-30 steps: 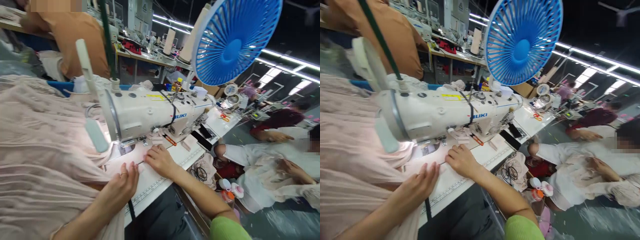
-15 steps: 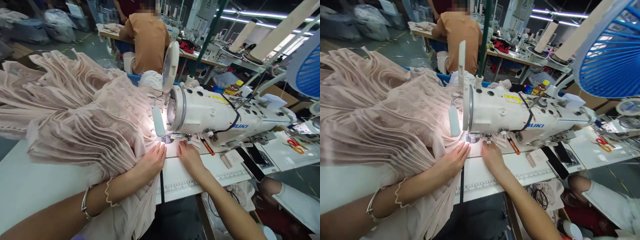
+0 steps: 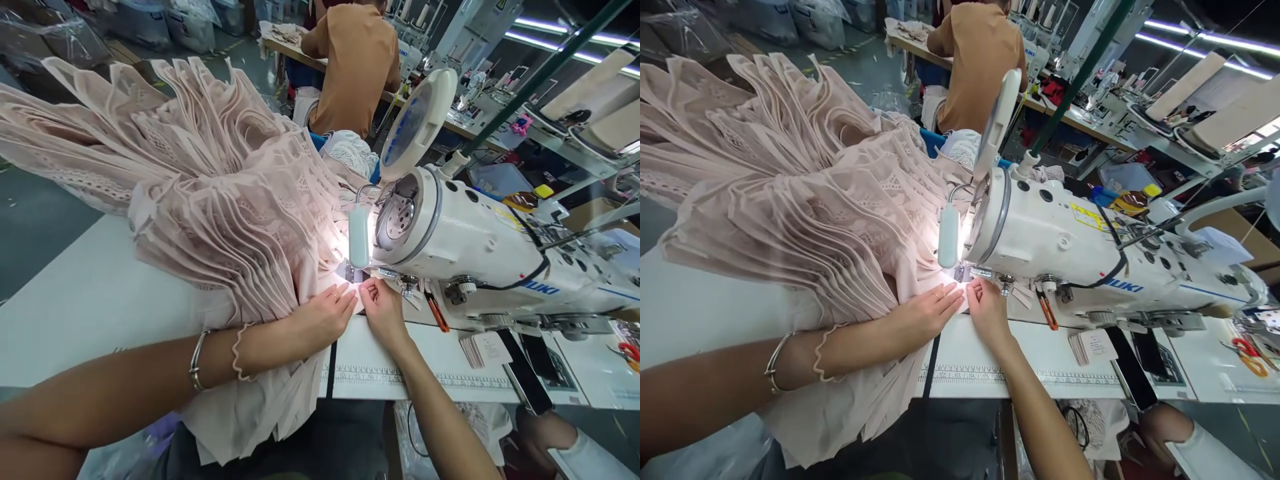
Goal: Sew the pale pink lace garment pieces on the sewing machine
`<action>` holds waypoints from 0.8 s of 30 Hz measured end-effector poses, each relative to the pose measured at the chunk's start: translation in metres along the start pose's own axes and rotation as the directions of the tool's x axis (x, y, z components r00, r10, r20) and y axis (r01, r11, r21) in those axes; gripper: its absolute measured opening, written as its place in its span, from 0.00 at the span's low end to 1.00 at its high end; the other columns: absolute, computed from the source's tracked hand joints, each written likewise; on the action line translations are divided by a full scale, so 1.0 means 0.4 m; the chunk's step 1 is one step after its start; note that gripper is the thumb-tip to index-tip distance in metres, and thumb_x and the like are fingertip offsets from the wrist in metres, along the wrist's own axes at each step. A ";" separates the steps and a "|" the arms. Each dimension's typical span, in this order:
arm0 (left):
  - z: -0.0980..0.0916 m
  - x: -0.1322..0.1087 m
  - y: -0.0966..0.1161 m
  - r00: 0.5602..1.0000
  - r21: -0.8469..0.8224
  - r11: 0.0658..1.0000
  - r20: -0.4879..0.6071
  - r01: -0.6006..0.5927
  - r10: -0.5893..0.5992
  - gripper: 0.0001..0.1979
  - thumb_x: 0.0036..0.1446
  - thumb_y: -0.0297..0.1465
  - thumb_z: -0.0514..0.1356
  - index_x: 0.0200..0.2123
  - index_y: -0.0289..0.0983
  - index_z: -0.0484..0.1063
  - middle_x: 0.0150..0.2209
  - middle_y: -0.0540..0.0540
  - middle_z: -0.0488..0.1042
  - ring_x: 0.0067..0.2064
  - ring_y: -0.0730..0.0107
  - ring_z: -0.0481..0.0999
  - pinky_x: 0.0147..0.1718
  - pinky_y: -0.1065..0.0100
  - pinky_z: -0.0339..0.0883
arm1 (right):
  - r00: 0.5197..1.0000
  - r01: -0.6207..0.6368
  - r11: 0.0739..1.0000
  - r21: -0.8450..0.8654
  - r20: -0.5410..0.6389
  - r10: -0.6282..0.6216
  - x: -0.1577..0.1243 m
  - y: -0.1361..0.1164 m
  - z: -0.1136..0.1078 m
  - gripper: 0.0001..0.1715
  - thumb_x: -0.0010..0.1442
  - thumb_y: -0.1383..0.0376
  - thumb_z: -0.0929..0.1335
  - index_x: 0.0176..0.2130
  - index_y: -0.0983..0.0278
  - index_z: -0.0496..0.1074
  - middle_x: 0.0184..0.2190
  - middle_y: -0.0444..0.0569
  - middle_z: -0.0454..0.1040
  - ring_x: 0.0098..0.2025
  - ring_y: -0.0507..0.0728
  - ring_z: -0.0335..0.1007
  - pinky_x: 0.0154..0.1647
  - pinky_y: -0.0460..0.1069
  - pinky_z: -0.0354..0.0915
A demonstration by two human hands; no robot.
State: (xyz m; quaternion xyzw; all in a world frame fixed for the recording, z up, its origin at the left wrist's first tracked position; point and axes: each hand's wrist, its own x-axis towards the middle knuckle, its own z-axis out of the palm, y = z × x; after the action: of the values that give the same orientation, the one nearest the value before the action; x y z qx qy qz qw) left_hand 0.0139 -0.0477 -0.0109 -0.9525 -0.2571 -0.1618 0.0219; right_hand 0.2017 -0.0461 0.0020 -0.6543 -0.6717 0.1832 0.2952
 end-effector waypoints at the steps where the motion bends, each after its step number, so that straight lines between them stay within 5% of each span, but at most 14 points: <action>1: 0.004 -0.002 0.006 1.000 0.036 0.999 0.001 -0.002 0.002 0.21 0.65 0.18 0.50 0.61 0.24 0.64 0.59 0.31 0.72 0.63 0.55 0.70 0.63 0.56 0.61 | 1.000 -0.002 1.000 -0.001 0.000 0.002 0.000 -0.001 0.000 0.09 0.60 0.59 0.63 0.30 0.60 0.68 0.24 0.44 0.74 0.26 0.54 0.68 0.30 0.48 0.63; 8: 0.014 0.005 0.003 1.000 0.105 0.994 -0.028 0.005 -0.002 0.20 0.65 0.19 0.50 0.59 0.22 0.66 0.57 0.31 0.73 0.61 0.54 0.72 0.61 0.58 0.62 | 1.000 0.028 0.999 -0.031 -0.006 -0.028 -0.001 0.004 0.002 0.08 0.60 0.62 0.64 0.30 0.60 0.69 0.24 0.43 0.74 0.25 0.53 0.68 0.29 0.48 0.65; 12: 0.009 0.015 -0.004 0.999 0.037 0.999 -0.036 0.011 -0.010 0.16 0.65 0.19 0.52 0.54 0.26 0.68 0.53 0.33 0.75 0.57 0.57 0.73 0.62 0.56 0.59 | 0.967 0.240 0.968 -0.074 -0.063 -0.245 -0.013 0.020 -0.012 0.11 0.66 0.62 0.64 0.36 0.60 0.75 0.32 0.47 0.78 0.35 0.55 0.73 0.37 0.50 0.70; 16: -0.002 0.015 -0.005 0.991 0.016 0.996 -0.101 0.089 -0.087 0.14 0.65 0.18 0.47 0.49 0.30 0.68 0.47 0.37 0.75 0.53 0.59 0.74 0.61 0.54 0.60 | 0.870 0.480 0.843 -0.243 0.011 -0.493 -0.028 0.020 -0.020 0.14 0.70 0.65 0.62 0.44 0.61 0.77 0.40 0.52 0.78 0.44 0.58 0.73 0.48 0.54 0.71; 19: -0.010 0.016 -0.003 0.982 0.098 0.980 -0.099 0.171 -0.161 0.15 0.63 0.15 0.46 0.42 0.31 0.69 0.40 0.40 0.75 0.44 0.61 0.76 0.49 0.58 0.68 | 0.825 0.541 0.713 -0.447 0.116 -0.553 -0.034 0.007 -0.015 0.15 0.69 0.70 0.62 0.48 0.65 0.76 0.42 0.55 0.79 0.46 0.61 0.73 0.49 0.55 0.70; 22: -0.010 0.024 0.001 0.995 0.114 0.990 -0.050 0.087 -0.082 0.14 0.63 0.15 0.47 0.38 0.31 0.70 0.34 0.42 0.75 0.37 0.63 0.75 0.38 0.63 0.69 | 0.793 0.576 0.612 -0.541 0.188 -0.580 -0.028 0.003 -0.011 0.22 0.68 0.76 0.58 0.51 0.68 0.75 0.48 0.57 0.79 0.51 0.61 0.73 0.54 0.55 0.69; 24: -0.007 0.029 0.002 0.998 0.106 0.994 -0.051 0.037 -0.031 0.13 0.64 0.16 0.49 0.42 0.29 0.72 0.39 0.39 0.77 0.42 0.61 0.76 0.43 0.61 0.70 | 0.801 0.578 0.612 -0.539 0.233 -0.551 -0.018 0.014 -0.013 0.24 0.67 0.76 0.57 0.54 0.67 0.74 0.51 0.57 0.78 0.53 0.60 0.72 0.56 0.55 0.69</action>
State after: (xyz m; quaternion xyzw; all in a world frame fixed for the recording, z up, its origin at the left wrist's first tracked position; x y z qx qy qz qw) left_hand 0.0231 -0.0433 -0.0046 -0.9412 -0.2809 -0.1715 0.0765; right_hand 0.2089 -0.0533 0.0013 -0.4630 -0.8716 -0.1211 0.1064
